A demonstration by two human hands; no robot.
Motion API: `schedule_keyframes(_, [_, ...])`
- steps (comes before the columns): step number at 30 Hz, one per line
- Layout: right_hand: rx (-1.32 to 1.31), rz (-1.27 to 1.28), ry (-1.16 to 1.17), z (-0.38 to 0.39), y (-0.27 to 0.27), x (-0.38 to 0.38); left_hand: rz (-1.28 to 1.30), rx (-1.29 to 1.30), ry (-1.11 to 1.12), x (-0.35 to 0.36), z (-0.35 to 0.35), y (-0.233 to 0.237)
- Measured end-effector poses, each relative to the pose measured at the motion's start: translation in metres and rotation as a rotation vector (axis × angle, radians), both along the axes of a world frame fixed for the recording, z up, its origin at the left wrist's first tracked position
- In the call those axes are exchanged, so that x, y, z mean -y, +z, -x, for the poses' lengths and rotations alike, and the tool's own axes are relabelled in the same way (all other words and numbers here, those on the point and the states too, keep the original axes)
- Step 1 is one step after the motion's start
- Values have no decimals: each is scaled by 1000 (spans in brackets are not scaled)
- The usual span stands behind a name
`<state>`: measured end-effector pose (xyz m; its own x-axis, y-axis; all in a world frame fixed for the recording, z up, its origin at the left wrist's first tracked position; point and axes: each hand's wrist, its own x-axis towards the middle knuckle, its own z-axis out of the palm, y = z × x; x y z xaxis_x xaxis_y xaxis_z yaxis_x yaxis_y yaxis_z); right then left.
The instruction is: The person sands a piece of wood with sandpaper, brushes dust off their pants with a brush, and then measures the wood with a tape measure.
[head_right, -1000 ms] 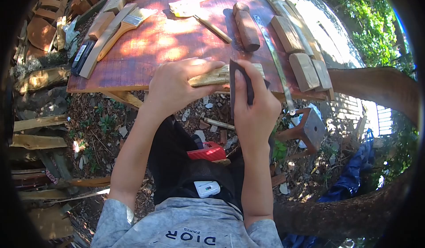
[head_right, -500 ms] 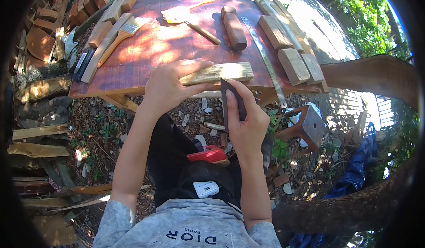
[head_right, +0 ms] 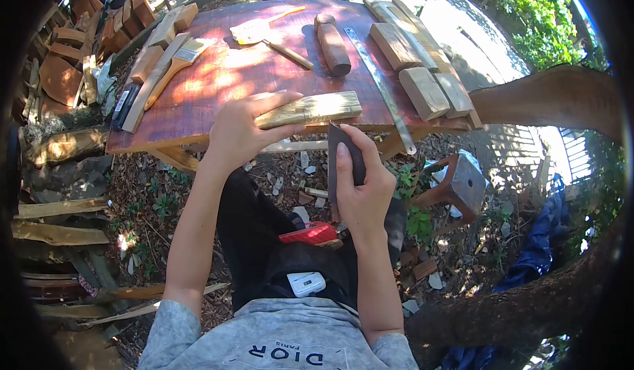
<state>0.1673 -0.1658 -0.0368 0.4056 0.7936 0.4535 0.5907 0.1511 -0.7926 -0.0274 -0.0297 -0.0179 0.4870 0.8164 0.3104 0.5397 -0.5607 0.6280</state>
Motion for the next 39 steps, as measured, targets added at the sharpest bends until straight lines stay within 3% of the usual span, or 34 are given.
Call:
schedule_keyframes(5, [128,-42,71,0,0,-9,-11,16,-9,0,0,0])
schedule_keyframes(11, [-1,-65,7,8,5,-15,-43,41,-3,-2,0,-5])
schedule_keyframes(14, [-94,23,5,11,8,-13,-12,8,11,0,0,1])
schedule_keyframes(17, [32,45,-5,6,5,-15,-33,8,2,-1,1,-2])
schedule_keyframes(20, [-131,179,12,9,16,-19,-61,41,-10,-3,1,-6])
schedule_keyframes(23, [-41,-64,15,11,16,-35,-40,38,-13,-3,1,-6])
schedule_keyframes(26, [-113,0,54,16,26,-47,-27,-4,6,-2,0,-2])
schedule_keyframes(29, [-5,-47,-1,20,26,-55,-68,6,1,-4,1,-6])
schedule_keyframes(39, [-61,133,124,9,27,-48,-114,36,-5,-5,0,-12])
